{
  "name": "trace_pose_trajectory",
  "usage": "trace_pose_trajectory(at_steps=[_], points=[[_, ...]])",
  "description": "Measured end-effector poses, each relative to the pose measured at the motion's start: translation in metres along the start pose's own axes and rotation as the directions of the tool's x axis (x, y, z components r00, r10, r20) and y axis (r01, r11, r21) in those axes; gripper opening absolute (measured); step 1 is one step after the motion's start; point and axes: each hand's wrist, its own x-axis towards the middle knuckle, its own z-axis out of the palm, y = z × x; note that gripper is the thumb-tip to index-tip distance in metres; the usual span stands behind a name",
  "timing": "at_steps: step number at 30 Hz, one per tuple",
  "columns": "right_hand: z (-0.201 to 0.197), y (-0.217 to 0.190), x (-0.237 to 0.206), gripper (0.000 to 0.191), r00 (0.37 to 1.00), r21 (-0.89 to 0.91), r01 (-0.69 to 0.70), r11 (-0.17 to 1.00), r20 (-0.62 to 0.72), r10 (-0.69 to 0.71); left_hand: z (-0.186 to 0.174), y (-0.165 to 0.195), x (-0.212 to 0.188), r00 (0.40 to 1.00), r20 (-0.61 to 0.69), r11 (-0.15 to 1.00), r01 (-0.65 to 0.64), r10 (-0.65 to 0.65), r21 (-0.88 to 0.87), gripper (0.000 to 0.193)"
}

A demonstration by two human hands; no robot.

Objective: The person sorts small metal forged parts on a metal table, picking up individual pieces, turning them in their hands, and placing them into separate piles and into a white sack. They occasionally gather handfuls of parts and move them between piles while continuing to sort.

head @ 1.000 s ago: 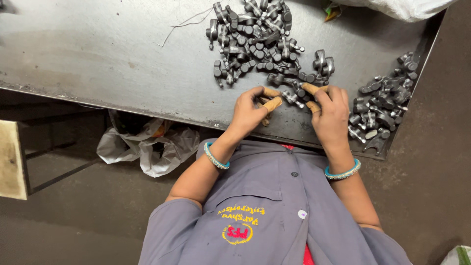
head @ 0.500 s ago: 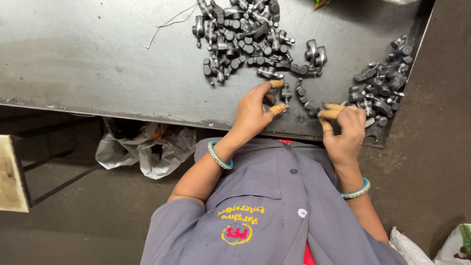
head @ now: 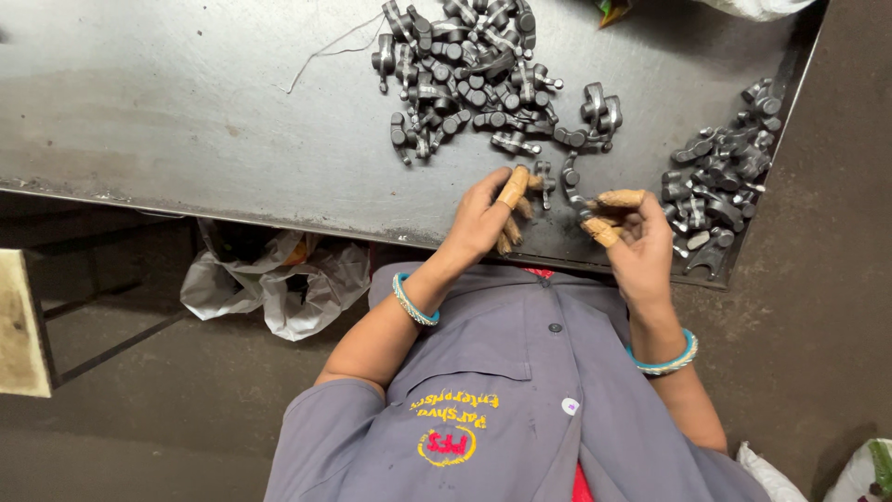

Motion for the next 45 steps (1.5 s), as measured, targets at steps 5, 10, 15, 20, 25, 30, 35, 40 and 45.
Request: trace_pose_trajectory(at_steps=[5, 10, 15, 20, 25, 30, 35, 40, 45], points=[[0.014, -0.011, 0.013, 0.027, 0.993, 0.047, 0.068, 0.997, 0.092, -0.072, 0.012, -0.015, 0.005, 0.975, 0.218, 0.824, 0.161, -0.046, -0.544, 0.055], [0.032, -0.015, 0.027, 0.033, 0.932, -0.744, 0.315, 0.589, 0.124, -0.342, 0.009, -0.006, 0.003, 0.978, 0.130, 0.894, 0.201, -0.162, -0.400, 0.041], [0.021, -0.008, 0.026, 0.021, 0.968, -0.608, 0.232, 0.759, 0.064, -0.244, -0.009, 0.018, -0.007, 0.991, -0.106, 0.992, -0.090, 0.081, -0.083, 0.050], [0.003, -0.011, 0.025, 0.028, 0.979, -0.523, 0.154, 0.838, -0.032, -0.200, -0.015, 0.026, -0.003, 0.903, -0.207, 0.848, -0.246, 0.377, 0.470, 0.070], [0.012, -0.011, 0.024, 0.051, 0.933, -0.755, 0.268, 0.598, 0.050, -0.356, -0.009, 0.018, -0.001, 0.916, -0.191, 0.822, -0.204, 0.352, 0.532, 0.069], [0.009, 0.011, 0.029, 0.039, 0.947, -0.685, 0.213, 0.697, -0.029, -0.318, -0.009, 0.016, -0.005, 0.931, -0.174, 0.819, -0.181, 0.321, 0.545, 0.069], [-0.014, 0.029, 0.036, 0.038, 0.995, 0.210, 0.094, 0.973, -0.055, -0.084, -0.005, 0.021, -0.008, 0.940, -0.148, 0.833, -0.192, 0.308, 0.519, 0.067], [-0.028, 0.019, 0.026, 0.031, 0.973, 0.592, -0.213, 0.777, 0.056, 0.225, 0.002, 0.013, -0.009, 0.938, -0.084, 0.844, -0.260, 0.336, 0.469, 0.059], [-0.008, 0.004, 0.023, 0.030, 0.979, 0.487, -0.200, 0.850, 0.130, 0.156, 0.011, -0.021, 0.005, 0.996, -0.092, 1.000, -0.004, 0.002, -0.025, 0.037]])
